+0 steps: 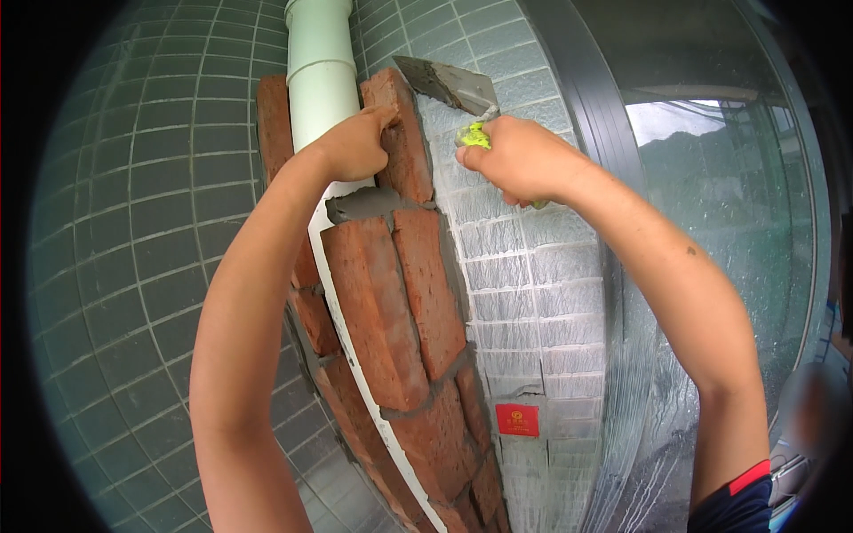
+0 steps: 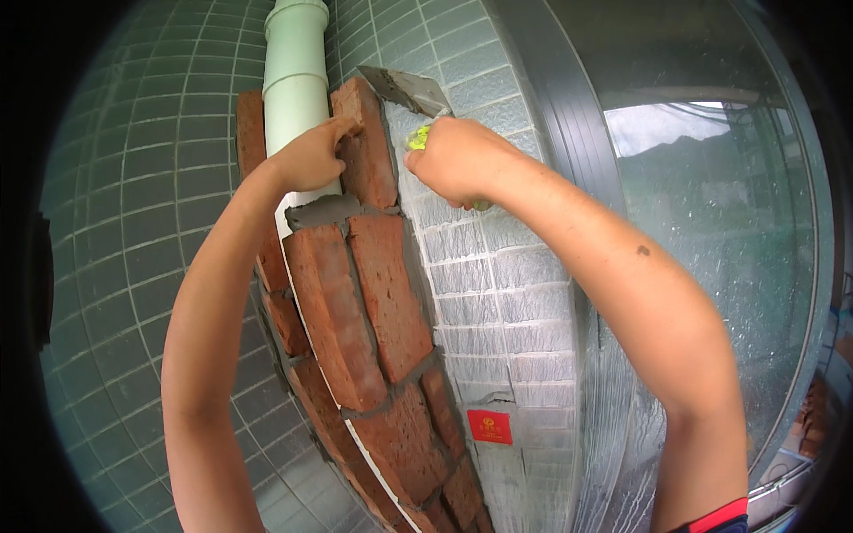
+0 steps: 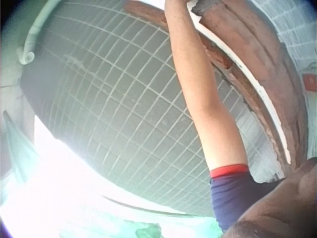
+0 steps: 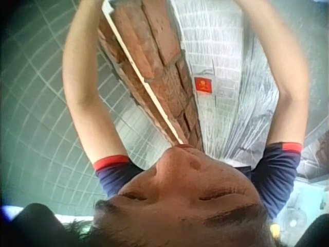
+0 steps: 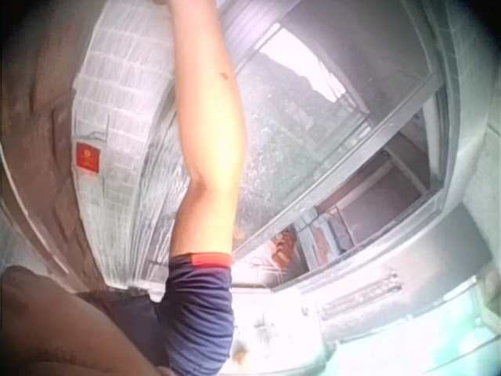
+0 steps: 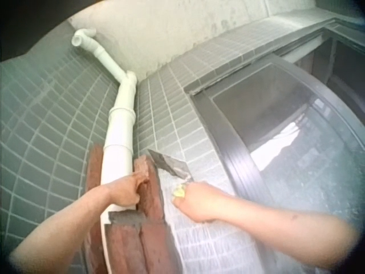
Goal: The person picks up bricks from a pile, applies mortar to them using a trowel, and places them onto an existing brick pillar to extend it.
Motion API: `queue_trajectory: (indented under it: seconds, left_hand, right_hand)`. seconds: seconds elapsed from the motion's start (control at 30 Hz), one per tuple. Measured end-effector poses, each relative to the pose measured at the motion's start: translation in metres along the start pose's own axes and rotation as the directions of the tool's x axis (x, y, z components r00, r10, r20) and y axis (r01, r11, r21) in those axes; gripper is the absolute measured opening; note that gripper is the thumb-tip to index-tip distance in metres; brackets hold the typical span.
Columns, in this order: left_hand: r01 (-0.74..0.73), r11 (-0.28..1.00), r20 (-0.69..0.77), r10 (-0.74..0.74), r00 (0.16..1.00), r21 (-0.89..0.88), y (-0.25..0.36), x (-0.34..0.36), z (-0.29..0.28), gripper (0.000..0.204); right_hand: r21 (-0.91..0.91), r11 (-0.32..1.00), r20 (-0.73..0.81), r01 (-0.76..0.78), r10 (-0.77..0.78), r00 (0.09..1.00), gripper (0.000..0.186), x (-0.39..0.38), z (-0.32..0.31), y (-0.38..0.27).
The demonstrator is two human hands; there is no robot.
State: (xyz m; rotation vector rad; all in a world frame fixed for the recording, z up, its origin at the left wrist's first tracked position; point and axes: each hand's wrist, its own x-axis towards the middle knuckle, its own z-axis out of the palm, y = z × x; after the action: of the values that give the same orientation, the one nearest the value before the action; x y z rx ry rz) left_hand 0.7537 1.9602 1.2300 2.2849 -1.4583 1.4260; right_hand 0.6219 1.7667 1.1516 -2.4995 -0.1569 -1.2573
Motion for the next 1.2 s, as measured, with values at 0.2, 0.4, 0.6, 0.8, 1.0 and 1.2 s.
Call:
queue_trajectory:
  seconds: [0.2,0.4,0.6,0.8,1.0,1.2]
  left_hand:
    - [0.000,0.999,0.025,0.001,1.000,-0.033,0.001,0.001,0.000,0.061]
    - [0.055,0.997,0.060,-0.052,0.997,-0.050,-0.008,0.006,0.001,0.061]
    - [0.079,0.996,0.025,-0.078,0.997,-0.044,-0.008,0.005,0.004,0.063]
    - [0.091,0.996,0.023,-0.091,0.996,-0.012,0.001,0.005,0.003,0.062]
    - [0.184,0.983,0.056,-0.183,0.982,-0.022,0.002,-0.002,0.001,0.055]
    - [0.058,0.993,-0.294,-0.085,0.952,-0.098,0.026,-0.023,-0.022,0.047]
  right_hand:
    - [-0.054,0.997,0.102,-0.056,0.061,0.993,0.039,-0.028,-0.003,-0.004]
    - [-0.068,0.992,0.193,-0.104,0.115,0.974,0.039,-0.070,0.007,-0.001]
    - [-0.045,0.997,0.203,-0.063,0.071,0.977,0.042,-0.106,0.027,0.014]
    - [-0.050,0.995,0.285,-0.090,0.101,0.953,0.037,-0.155,0.043,0.031]
    - [0.381,0.845,0.378,-0.376,0.229,0.897,0.031,-0.244,0.057,0.052]
    - [0.658,0.608,0.410,-0.445,0.206,0.888,0.032,-0.310,0.077,0.095]
